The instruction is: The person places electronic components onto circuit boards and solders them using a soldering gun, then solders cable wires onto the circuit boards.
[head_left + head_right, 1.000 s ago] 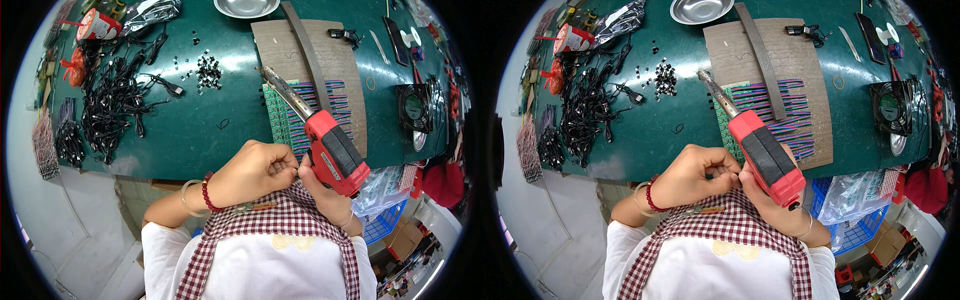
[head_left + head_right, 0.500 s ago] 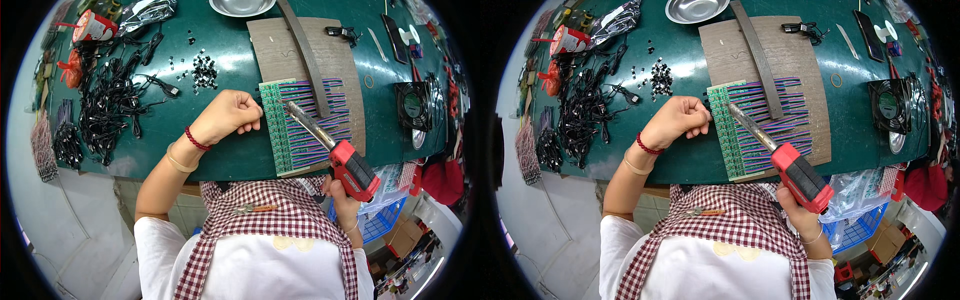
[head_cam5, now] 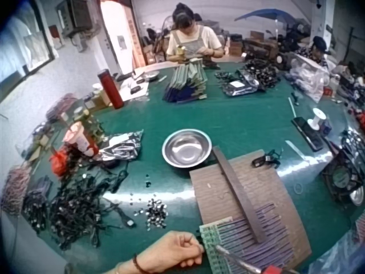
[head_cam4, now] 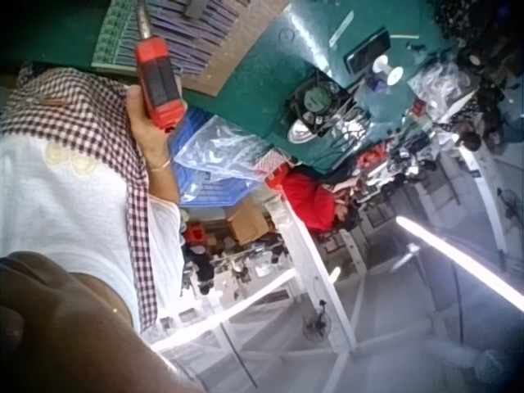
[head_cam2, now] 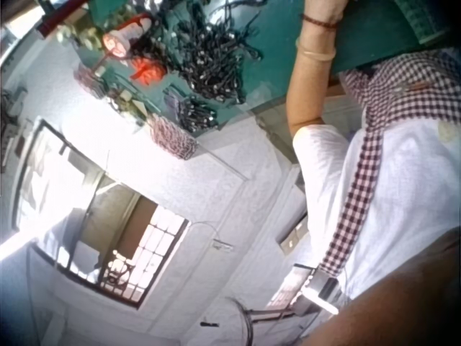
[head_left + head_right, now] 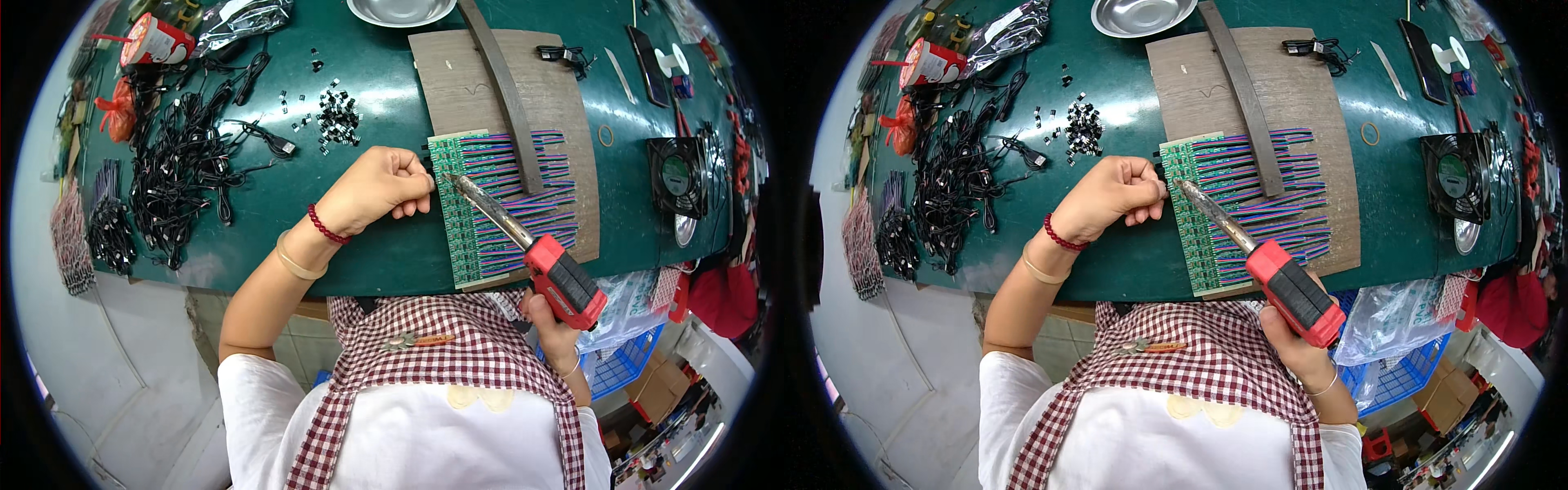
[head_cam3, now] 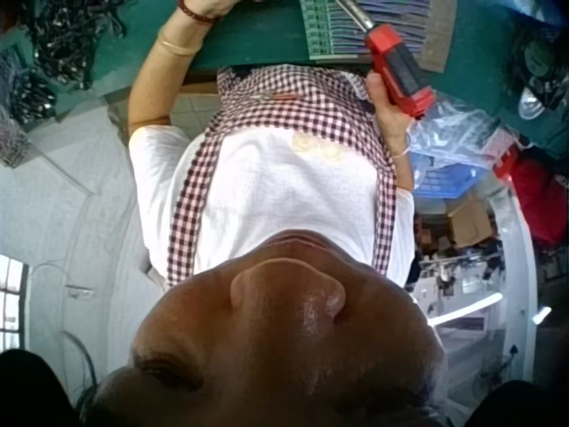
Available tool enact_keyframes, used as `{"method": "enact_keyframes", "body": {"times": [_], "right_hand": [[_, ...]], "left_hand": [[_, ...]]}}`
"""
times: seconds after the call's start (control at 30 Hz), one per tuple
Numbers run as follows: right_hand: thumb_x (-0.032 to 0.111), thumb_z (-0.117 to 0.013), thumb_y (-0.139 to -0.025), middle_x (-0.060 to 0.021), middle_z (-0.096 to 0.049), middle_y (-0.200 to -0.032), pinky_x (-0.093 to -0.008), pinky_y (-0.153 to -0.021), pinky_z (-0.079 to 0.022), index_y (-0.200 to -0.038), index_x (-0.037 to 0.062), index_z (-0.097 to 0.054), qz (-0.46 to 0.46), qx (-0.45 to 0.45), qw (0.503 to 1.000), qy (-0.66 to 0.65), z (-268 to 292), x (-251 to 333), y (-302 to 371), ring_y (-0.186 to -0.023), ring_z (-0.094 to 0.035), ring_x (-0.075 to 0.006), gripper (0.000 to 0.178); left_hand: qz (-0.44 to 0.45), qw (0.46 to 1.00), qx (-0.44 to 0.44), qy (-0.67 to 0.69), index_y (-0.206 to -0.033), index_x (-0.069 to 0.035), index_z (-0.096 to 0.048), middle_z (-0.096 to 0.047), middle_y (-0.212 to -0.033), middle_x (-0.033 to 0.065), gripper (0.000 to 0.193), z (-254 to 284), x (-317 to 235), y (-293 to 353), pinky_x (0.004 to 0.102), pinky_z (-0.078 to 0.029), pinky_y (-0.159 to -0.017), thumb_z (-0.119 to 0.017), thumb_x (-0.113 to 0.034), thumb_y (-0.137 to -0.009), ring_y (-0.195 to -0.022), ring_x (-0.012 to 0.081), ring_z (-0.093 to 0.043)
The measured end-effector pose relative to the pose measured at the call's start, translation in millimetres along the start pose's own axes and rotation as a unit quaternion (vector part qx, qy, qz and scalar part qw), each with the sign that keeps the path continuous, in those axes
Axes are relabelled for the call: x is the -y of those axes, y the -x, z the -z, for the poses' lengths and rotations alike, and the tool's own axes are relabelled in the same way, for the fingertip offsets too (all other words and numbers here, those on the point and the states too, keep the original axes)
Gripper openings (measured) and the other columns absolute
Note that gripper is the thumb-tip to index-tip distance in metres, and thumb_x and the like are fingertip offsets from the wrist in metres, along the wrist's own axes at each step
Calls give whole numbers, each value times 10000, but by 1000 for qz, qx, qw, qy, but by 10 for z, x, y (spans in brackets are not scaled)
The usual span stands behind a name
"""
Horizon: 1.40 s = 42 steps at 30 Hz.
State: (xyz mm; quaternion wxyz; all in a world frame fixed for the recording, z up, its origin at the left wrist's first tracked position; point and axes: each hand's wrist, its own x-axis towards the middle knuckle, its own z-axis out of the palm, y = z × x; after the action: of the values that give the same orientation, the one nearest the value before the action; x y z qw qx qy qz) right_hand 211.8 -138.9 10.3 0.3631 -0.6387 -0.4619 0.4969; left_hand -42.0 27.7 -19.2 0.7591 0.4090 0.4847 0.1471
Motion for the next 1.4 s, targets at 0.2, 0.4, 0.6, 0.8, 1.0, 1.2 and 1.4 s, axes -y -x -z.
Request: {"method": "enact_keyframes", "body": {"times": [0.2,0.4,0.6,0.8,1.0,1.2,1.4], "right_hand": [[140,-661,-750,-78,-540,-779,-297,-564,-419,-893,31,-608,12,7,1000,25,14,-38,0,-639,-535,-195,188],[104,-663,-706,-81,-534,-754,-302,-524,-421,-854,43,-606,53,21,993,99,-2,11,-30,-599,-545,-212,170],[87,-663,-701,-88,-556,-785,-301,-548,-438,-874,36,-615,26,29,993,109,41,-55,49,-624,-560,-215,187],[111,-665,-741,-89,-570,-830,-296,-624,-451,-909,14,-614,-9,-24,1000,-9,-4,43,59,-698,-566,-193,200],[131,-671,-771,-82,-577,-851,-295,-643,-454,-937,11,-612,1,-15,1000,-10,22,13,78,-725,-566,-178,213],[214,-563,-879,-57,-495,-644,-254,-517,-358,-1178,-32,-446,47,-26,999,-3,73,-111,162,-543,-428,-108,405],[232,-568,-877,-48,-456,-613,-262,-511,-347,-1174,-19,-444,46,-44,995,-72,49,40,101,-527,-399,-111,408]], "left_hand": [[-8,1000,-10,2,-753,-28,-555,-608,-639,37,115,-22,22,4,161,-408,-451,-591,-105,-830,-504,44,-517],[-13,1000,-22,-7,-769,-23,-557,-609,-651,38,90,-30,39,2,164,-409,-453,-570,-92,-824,-516,46,-521],[-20,999,-32,-7,-772,-22,-557,-607,-652,39,84,-51,58,5,166,-406,-451,-570,-92,-818,-514,48,-517],[-18,999,-35,-2,-756,-22,-553,-605,-640,40,97,-58,59,14,165,-403,-448,-577,-94,-816,-512,48,-518],[-13,999,-46,-3,-761,-9,-559,-602,-637,40,102,-78,46,34,166,-404,-441,-575,-91,-820,-502,48,-511],[-4,999,-17,-32,-788,6,-579,-597,-623,35,154,-27,-39,92,168,-399,-438,-599,-136,-842,-494,44,-499],[-197,731,-368,-539,-796,-13,-583,-599,-614,99,177,180,-102,203,359,-443,-511,-665,-169,-777,-543,254,-576]]}}
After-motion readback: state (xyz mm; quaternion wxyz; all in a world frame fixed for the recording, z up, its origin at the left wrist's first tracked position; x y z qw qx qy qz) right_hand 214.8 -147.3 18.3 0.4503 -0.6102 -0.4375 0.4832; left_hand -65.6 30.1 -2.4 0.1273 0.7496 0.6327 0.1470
